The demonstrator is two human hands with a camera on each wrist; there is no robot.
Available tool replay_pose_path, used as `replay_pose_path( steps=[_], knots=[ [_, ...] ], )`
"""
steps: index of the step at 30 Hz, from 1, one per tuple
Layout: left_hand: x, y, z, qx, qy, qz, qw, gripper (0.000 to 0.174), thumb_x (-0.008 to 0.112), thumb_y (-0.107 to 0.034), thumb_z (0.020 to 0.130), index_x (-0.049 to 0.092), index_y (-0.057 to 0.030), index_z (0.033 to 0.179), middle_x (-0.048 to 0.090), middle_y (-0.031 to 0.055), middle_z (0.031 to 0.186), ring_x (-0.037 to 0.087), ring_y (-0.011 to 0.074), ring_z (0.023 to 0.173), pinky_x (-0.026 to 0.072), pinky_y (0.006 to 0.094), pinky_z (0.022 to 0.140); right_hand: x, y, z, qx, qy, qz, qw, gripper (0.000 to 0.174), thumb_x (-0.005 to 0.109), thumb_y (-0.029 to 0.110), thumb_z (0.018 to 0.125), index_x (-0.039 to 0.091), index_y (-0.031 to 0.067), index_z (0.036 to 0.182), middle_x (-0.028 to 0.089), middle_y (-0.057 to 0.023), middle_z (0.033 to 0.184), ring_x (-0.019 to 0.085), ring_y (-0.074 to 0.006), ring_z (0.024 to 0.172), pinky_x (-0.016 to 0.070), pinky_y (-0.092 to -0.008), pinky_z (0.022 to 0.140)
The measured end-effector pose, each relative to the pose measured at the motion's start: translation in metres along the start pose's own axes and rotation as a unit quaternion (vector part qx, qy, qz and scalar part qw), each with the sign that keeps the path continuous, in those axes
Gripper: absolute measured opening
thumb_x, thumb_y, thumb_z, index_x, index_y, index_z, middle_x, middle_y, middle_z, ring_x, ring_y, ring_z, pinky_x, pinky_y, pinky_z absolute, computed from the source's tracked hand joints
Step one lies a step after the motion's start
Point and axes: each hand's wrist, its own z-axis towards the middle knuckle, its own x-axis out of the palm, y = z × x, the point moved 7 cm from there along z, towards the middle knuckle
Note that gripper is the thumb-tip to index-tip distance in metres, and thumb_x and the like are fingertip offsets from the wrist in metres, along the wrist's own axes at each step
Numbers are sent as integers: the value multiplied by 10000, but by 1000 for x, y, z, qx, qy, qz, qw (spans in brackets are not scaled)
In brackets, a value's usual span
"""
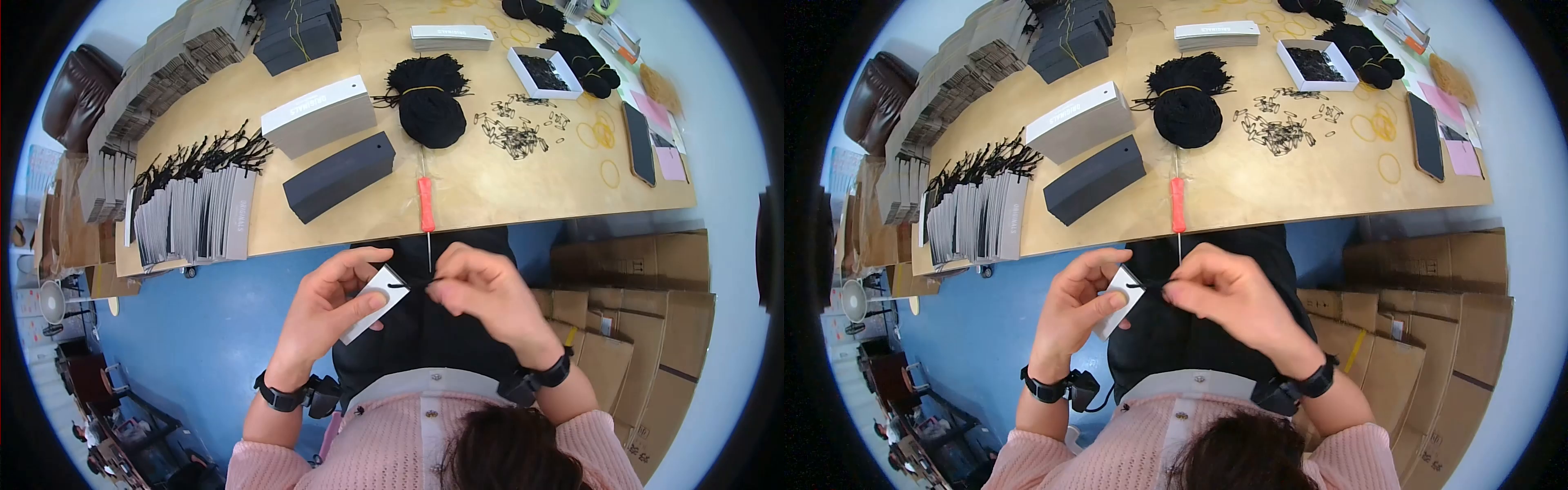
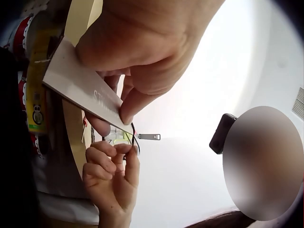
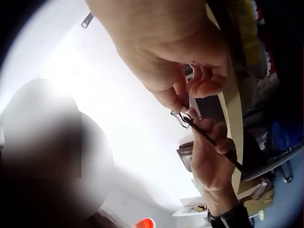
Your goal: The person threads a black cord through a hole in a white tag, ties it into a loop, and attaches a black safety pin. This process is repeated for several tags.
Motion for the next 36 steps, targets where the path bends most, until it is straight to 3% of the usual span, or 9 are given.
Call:
replay_pose_path(
  steps=[5, 10, 17, 23, 26, 28, 31, 33, 36],
  knots=[
    [-1, -15, -9, 143, 49, 243, 958, 371, 715, 47, 846, 716, -63, 1200, 669, 45, 941, 621, 142, 839, 509, 292, 711, -34, 7, -2, 6, -3, 243, 970, 63, 606, 86, 959, 593, 26, 946, 630, -82, 1008, 667, -184, 800, 555, -293, 683],
    [17, -32, -28, 92, 112, 346, 927, 440, 726, 106, 773, 720, -22, 1194, 676, 96, 955, 620, 172, 866, 477, 286, 749, -33, -15, 0, 59, 21, 311, 948, 91, 539, 74, 962, 540, 20, 888, 654, -181, 1081, 729, -302, 923, 625, -393, 813],
    [-19, -75, -43, 117, -76, 252, 958, 421, 620, 82, 872, 683, -39, 1270, 629, 41, 986, 557, 133, 873, 464, 258, 783, -11, 2, 4, 47, 19, 313, 948, 181, 526, 156, 1012, 570, -18, 1028, 645, -203, 1180, 685, -334, 1083, 599, -400, 884],
    [-99, -142, -7, 260, -300, 231, 888, 473, 604, 40, 898, 601, -26, 1366, 619, 48, 1056, 563, 83, 894, 467, 221, 792, -2, 22, 0, -21, 86, 171, 981, 404, 581, 234, 1005, 550, -81, 1255, 630, -202, 1241, 650, -306, 1141, 543, -397, 954],
    [-136, -118, 17, 283, -341, 450, 775, 475, 563, 89, 865, 620, -13, 1325, 582, 121, 1144, 575, 185, 951, 478, 285, 848, -3, 12, -6, 7, 79, 139, 987, 296, 617, 157, 986, 603, -48, 1199, 656, -147, 1173, 677, -224, 1040, 543, -344, 919],
    [-141, -84, 29, 272, -361, 660, 600, 497, 524, 130, 821, 635, -10, 1285, 529, 178, 1216, 529, 315, 1053, 456, 373, 918, -6, 12, -5, 17, 50, 84, 995, 194, 641, 85, 974, 649, -17, 1139, 673, -85, 1063, 673, -157, 947, 543, -296, 839],
    [-139, -69, 28, 214, -415, 659, 589, 514, 529, 128, 794, 634, -14, 1277, 509, 201, 1253, 466, 377, 1147, 411, 450, 969, -10, 36, 7, -59, -21, -113, 992, 134, 652, 70, 965, 675, -18, 1064, 671, -77, 1019, 659, -127, 916, 537, -284, 776],
    [-141, -67, 24, 177, -418, 677, 580, 480, 587, 62, 827, 624, -25, 1298, 503, 181, 1296, 455, 357, 1213, 389, 473, 983, -15, 56, 27, -109, -74, -273, 953, 81, 698, 39, 913, 698, 2, 986, 651, -83, 962, 658, -156, 832, 524, -297, 714],
    [-130, -72, 8, 202, -454, 644, 581, 456, 650, -40, 869, 609, -45, 1323, 482, 156, 1393, 428, 350, 1281, 320, 498, 1041, -21, 86, 58, -294, -206, -530, 768, 104, 733, 29, 847, 706, 30, 948, 611, -96, 901, 639, -230, 787, 517, -329, 689]
  ],
)
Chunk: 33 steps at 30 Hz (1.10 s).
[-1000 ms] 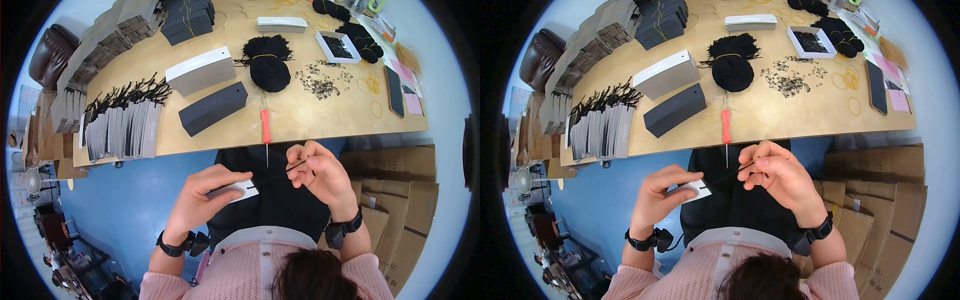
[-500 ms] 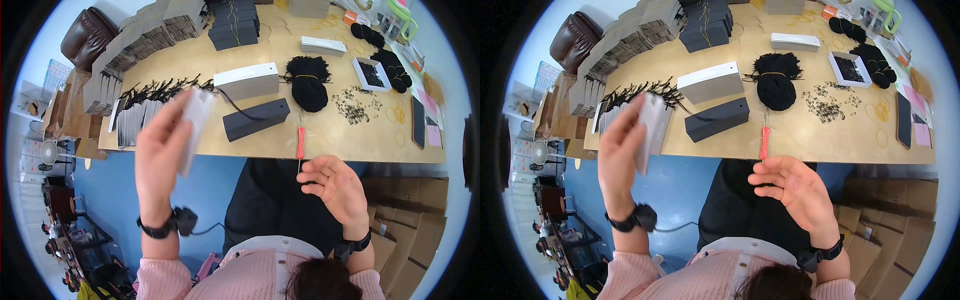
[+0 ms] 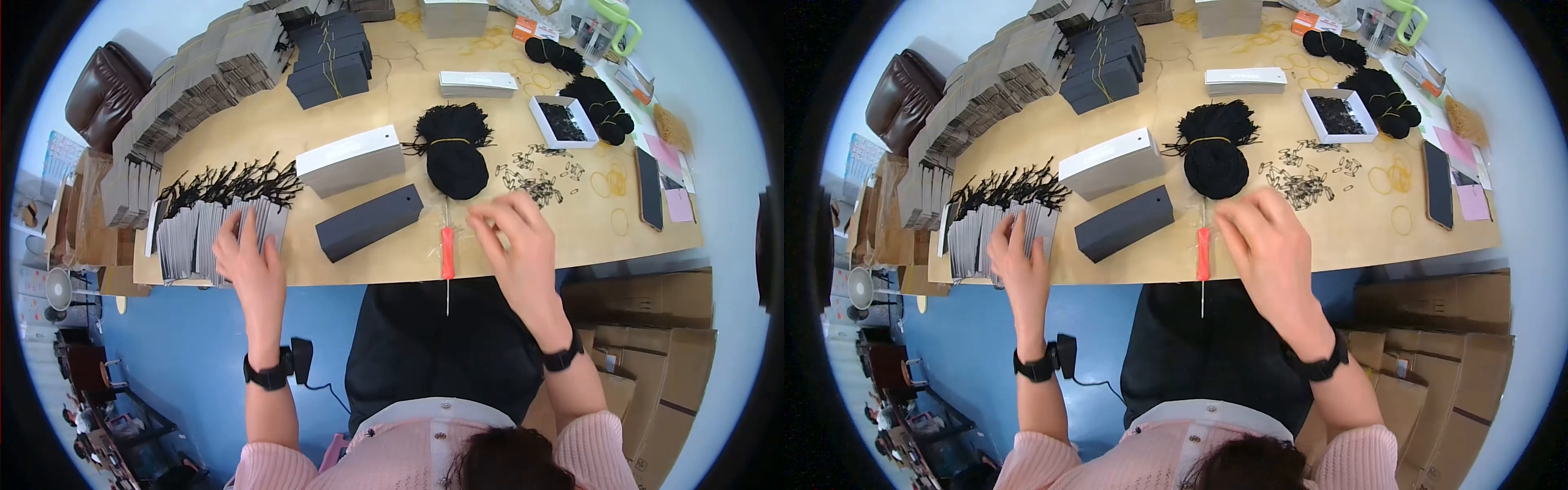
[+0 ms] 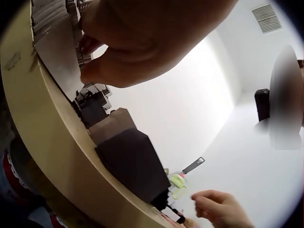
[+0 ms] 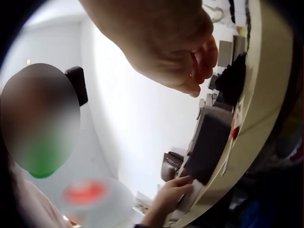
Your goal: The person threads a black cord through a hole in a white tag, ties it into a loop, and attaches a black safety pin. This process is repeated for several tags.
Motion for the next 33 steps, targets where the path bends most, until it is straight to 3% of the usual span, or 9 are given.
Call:
replay_pose_path(
  steps=[5, 11, 13, 14, 16, 19, 25, 29, 33],
  knots=[
    [-44, -50, -37, 51, -18, -58, 997, 421, 635, -16, 882, 635, -64, 1301, 529, 159, 1359, 468, 339, 1255, 341, 451, 1061, 18, -12, 31, -104, -64, -142, 982, 134, 747, 20, 764, 675, 47, 874, 556, -75, 827, 603, -273, 779, 499, -377, 669],
    [-43, -105, -74, 114, 127, -340, 925, 345, 627, 50, 881, 685, -30, 1211, 644, 148, 1187, 631, 286, 1037, 449, 375, 975, 11, -5, 28, -137, -94, -120, 979, 150, 746, 33, 744, 654, 64, 859, 552, -75, 829, 590, -283, 759, 490, -391, 652],
    [-15, -129, -79, -67, 352, -572, 737, 294, 588, -56, 976, 643, 12, 1257, 668, 135, 1165, 663, 238, 1018, 478, 349, 965, 4, 8, 19, -179, -91, -113, 973, 176, 747, 23, 726, 660, 59, 875, 560, -73, 841, 589, -275, 752, 486, -385, 643],
    [-9, -139, -76, -68, 353, -573, 737, 294, 588, -56, 976, 643, 12, 1257, 668, 135, 1165, 663, 238, 1018, 478, 349, 965, -1, 18, 11, -221, -89, -106, 965, 204, 747, 13, 709, 665, 54, 892, 569, -71, 854, 588, -268, 745, 481, -380, 634],
    [20, -165, -84, -246, 450, -717, 472, 365, 513, -205, 1054, 585, 48, 1306, 663, 125, 1202, 649, 223, 1095, 481, 363, 989, -11, 36, -8, -251, -56, -108, 960, 253, 752, 12, 685, 670, 46, 922, 578, -67, 875, 588, -255, 735, 477, -369, 631],
    [45, -183, -81, -317, 469, -729, 385, 457, 466, -310, 1074, 544, 53, 1339, 663, 120, 1225, 642, 215, 1115, 486, 364, 983, -19, 57, -41, -295, 19, -84, 952, 337, 756, 16, 652, 674, 32, 978, 599, -69, 926, 593, -230, 726, 471, -348, 632],
    [64, -181, -85, -355, 479, -724, 348, 351, 559, -280, 1043, 613, -13, 1263, 649, 12, 967, 607, 126, 856, 507, 317, 802, -16, 66, -93, -282, 105, -41, 953, 227, 701, 73, 722, 651, 33, 940, 629, -90, 997, 620, -207, 751, 486, -315, 678],
    [57, -176, -87, -363, 456, -711, 394, 324, 526, -239, 1053, 607, -6, 1263, 619, -16, 937, 557, 94, 783, 486, 309, 780, -6, 59, -108, -200, 120, 4, 972, 205, 707, 42, 742, 635, 39, 934, 620, -76, 900, 624, -218, 753, 493, -306, 669],
    [55, -171, -89, -374, 416, -732, 389, 292, 523, -187, 1050, 612, 16, 1240, 615, -7, 879, 542, 94, 745, 473, 300, 737, 3, 45, -115, 20, 147, 184, 972, 118, 703, 48, 865, 639, 19, 960, 641, -79, 861, 640, -175, 708, 511, -292, 638]
  ],
)
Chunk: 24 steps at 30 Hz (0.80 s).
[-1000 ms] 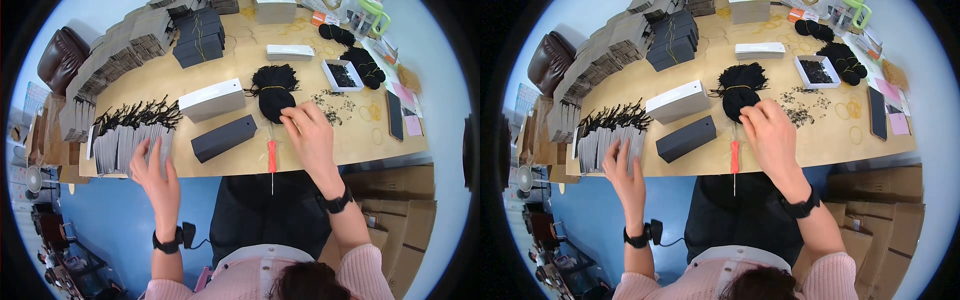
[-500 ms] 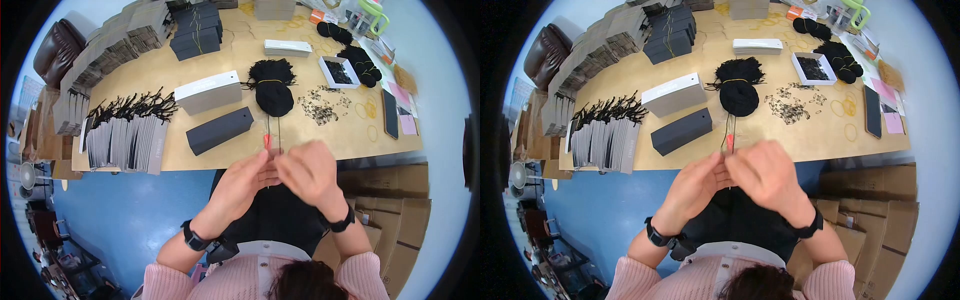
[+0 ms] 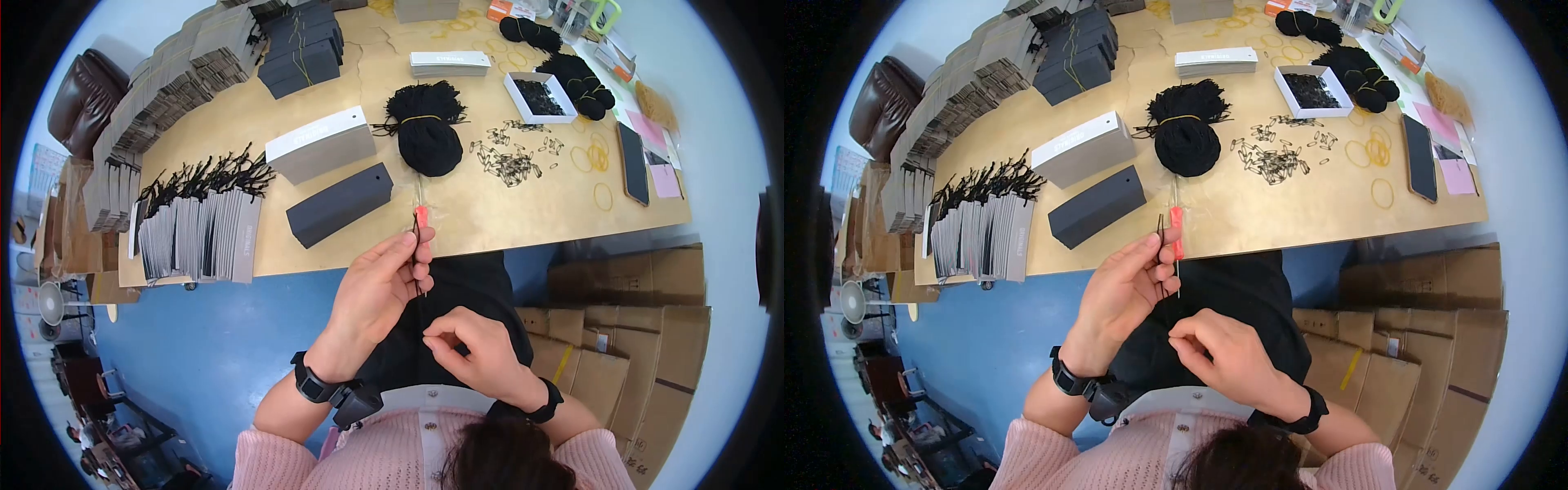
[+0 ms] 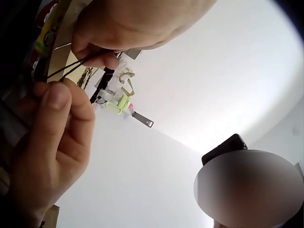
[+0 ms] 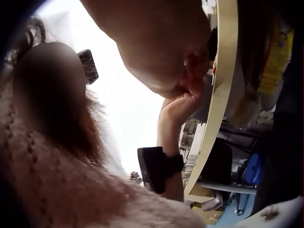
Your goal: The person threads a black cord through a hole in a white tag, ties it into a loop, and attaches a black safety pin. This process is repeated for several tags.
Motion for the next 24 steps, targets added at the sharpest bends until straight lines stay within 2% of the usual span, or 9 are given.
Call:
replay_pose_path(
  steps=[1, 2, 4, 8, 10, 11, 14, 22, 24],
  knots=[
    [1, 0, -1, -1, 0, 1, 1000, 292, 523, -187, 1050, 612, 16, 1240, 615, -7, 879, 542, 94, 745, 473, 300, 737, 5, -12, -3, 118, 25, 92, 988, 105, 697, 71, 907, 641, 12, 974, 650, -80, 845, 644, -150, 693, 515, -284, 628],
    [1, 0, -2, 0, -4, -11, 1000, 284, 526, -172, 1047, 613, 22, 1236, 613, -1, 866, 529, 93, 728, 456, 288, 710, 4, -12, -3, 118, 24, 92, 988, 105, 697, 71, 907, 641, 12, 974, 650, -80, 845, 644, -150, 693, 515, -284, 628],
    [1, 1, -3, -1, -7, -23, 1000, 277, 530, -158, 1044, 615, 28, 1231, 611, 5, 853, 516, 93, 711, 440, 277, 684, 13, -28, -10, 255, 76, 201, 943, 120, 682, 90, 938, 640, 5, 1012, 662, -75, 826, 640, -100, 686, 514, -251, 624],
    [-4, 5, -4, 11, -6, -16, 1000, 260, 569, -164, 1029, 638, 25, 1194, 594, -5, 837, 445, 64, 660, 374, 235, 610, 20, -36, -13, 323, 76, 325, 885, 118, 682, 81, 935, 638, 1, 1011, 666, -56, 799, 634, -92, 690, 505, -239, 617],
    [-7, 6, -7, 15, -8, -9, 1000, 241, 589, -170, 1021, 659, 16, 1158, 588, -14, 828, 422, 49, 645, 356, 221, 590, 5, -28, -1, 235, 85, 170, 953, 116, 686, 56, 923, 645, -2, 1015, 658, -64, 847, 632, -107, 676, 502, -245, 608],
    [-7, 5, -9, 23, -8, 11, 1000, 244, 594, -170, 1019, 666, 23, 1151, 579, -16, 817, 407, 42, 632, 344, 215, 580, -9, -22, 9, 163, 27, 107, 980, 131, 697, 35, 906, 648, -2, 1022, 648, -72, 876, 631, -115, 672, 503, -256, 605],
    [-6, 4, -17, 26, -6, 46, 999, 257, 606, -173, 1014, 677, 34, 1150, 565, -19, 801, 385, 33, 614, 325, 208, 568, -42, -4, 27, 11, -94, -41, 995, 233, 745, -33, 830, 660, 15, 1042, 622, -84, 946, 628, -157, 664, 504, -284, 591],
    [-6, 7, -31, -5, 22, 105, 994, 271, 635, -195, 1004, 713, 18, 1152, 585, -10, 807, 407, 30, 635, 318, 199, 572, -48, -4, 50, -63, 3, -135, 989, 141, 762, 104, 826, 690, 72, 944, 602, -63, 885, 630, -256, 766, 515, -363, 663],
    [-8, 6, -34, 11, 8, 236, 972, 263, 644, -197, 998, 727, 15, 1130, 614, -3, 835, 479, 46, 700, 373, 207, 620, -47, -4, 50, -62, 9, -132, 989, 124, 764, 101, 826, 689, 68, 919, 602, -63, 875, 630, -256, 755, 513, -361, 657]
  ],
)
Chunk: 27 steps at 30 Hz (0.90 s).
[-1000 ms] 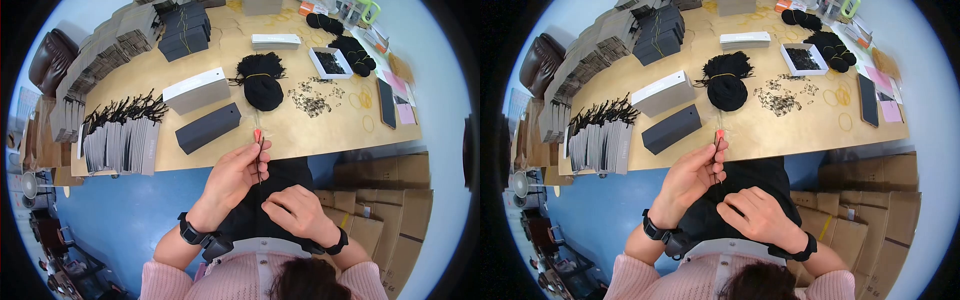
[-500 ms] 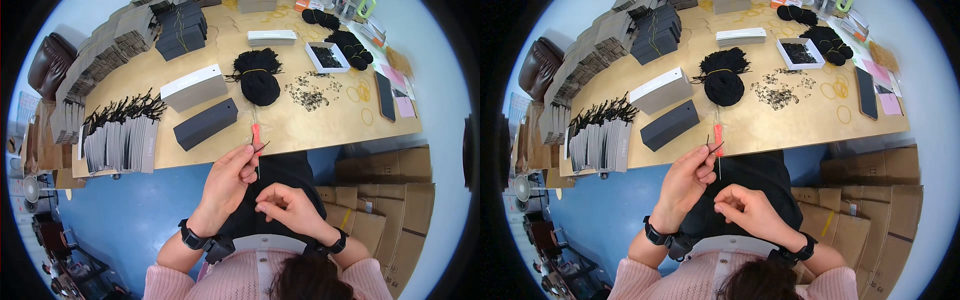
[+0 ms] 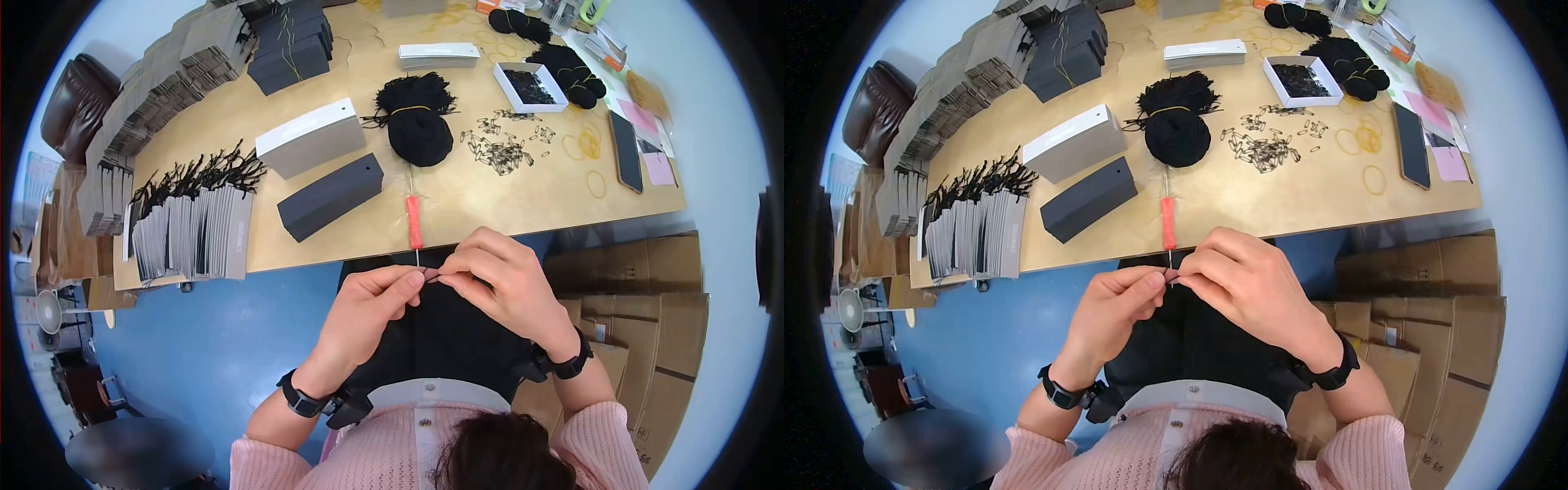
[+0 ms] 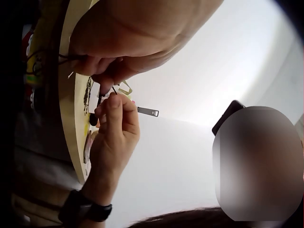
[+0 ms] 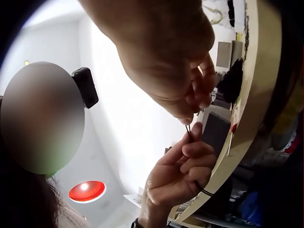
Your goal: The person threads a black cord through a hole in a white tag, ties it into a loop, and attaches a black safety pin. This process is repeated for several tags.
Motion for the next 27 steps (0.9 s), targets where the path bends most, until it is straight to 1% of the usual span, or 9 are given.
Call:
replay_pose_path(
  steps=[6, 11, 15, 17, 20, 22, 24, 26, 27],
  knots=[
    [5, -11, -4, 62, 23, 143, 987, 212, 652, -170, 986, 734, 14, 1052, 638, 15, 851, 549, 90, 788, 440, 239, 732, 1, -6, -1, 56, 36, 81, 995, 177, 778, 112, 821, 676, 53, 952, 606, -67, 881, 639, -253, 735, 520, -352, 661],
    [9, -18, -5, 133, 16, 214, 968, 159, 663, -129, 970, 733, 10, 1004, 623, 36, 828, 543, 92, 765, 431, 243, 697, -3, -5, 2, 86, 49, 100, 990, 227, 783, 113, 820, 661, 49, 1000, 608, -69, 901, 653, -235, 759, 528, -344, 670],
    [15, -26, -6, 177, 16, 281, 943, 127, 681, -92, 950, 727, 17, 995, 611, 35, 814, 531, 91, 717, 420, 239, 643, 2, -9, -2, 43, 73, 113, 990, 185, 766, 98, 835, 657, 36, 970, 600, -81, 902, 650, -219, 766, 528, -338, 673],
    [14, -25, -6, 160, -7, 272, 949, 117, 689, -84, 941, 732, 15, 987, 614, 18, 818, 529, 83, 726, 411, 234, 650, 5, -10, -4, 39, 85, 118, 989, 168, 759, 93, 841, 654, 31, 957, 595, -83, 896, 648, -220, 771, 528, -338, 677],
    [9, -17, -3, 136, -31, 229, 963, 99, 709, -60, 921, 738, 13, 979, 636, 5, 827, 531, 76, 718, 402, 224, 643, 4, -18, -6, 102, 74, 172, 977, 139, 750, 90, 847, 653, 36, 931, 590, -79, 880, 644, -232, 765, 525, -336, 678],
    [5, -10, -1, 127, -33, 194, 972, 94, 719, -45, 908, 740, 13, 980, 655, 8, 831, 534, 77, 702, 403, 220, 629, -6, -25, -3, 104, 59, 126, 985, 126, 741, 110, 858, 650, 44, 914, 589, -89, 875, 648, -253, 765, 522, -347, 675],
    [-3, -5, 1, 114, -57, 90, 988, 90, 728, -36, 899, 742, 11, 973, 693, 27, 853, 547, 77, 699, 415, 217, 618, -34, -58, 2, 126, -41, -28, 991, 106, 700, 137, 875, 666, 54, 932, 608, -112, 904, 645, -304, 778, 518, -383, 693],
    [-7, -6, 2, 102, -64, 70, 990, 89, 724, -31, 899, 737, 14, 974, 711, 62, 866, 545, 78, 685, 414, 217, 602, -57, -91, 3, 142, -125, -158, 969, 99, 690, 126, 873, 679, 56, 941, 615, -105, 912, 643, -309, 808, 517, -393, 700],
    [-10, -4, 2, 98, -71, 46, 992, 95, 722, -37, 903, 734, 17, 981, 706, 68, 855, 538, 80, 673, 408, 218, 597, -62, -101, 7, 141, -126, -160, 969, 99, 690, 126, 873, 679, 56, 941, 615, -105, 912, 643, -309, 808, 517, -393, 700]
  ],
)
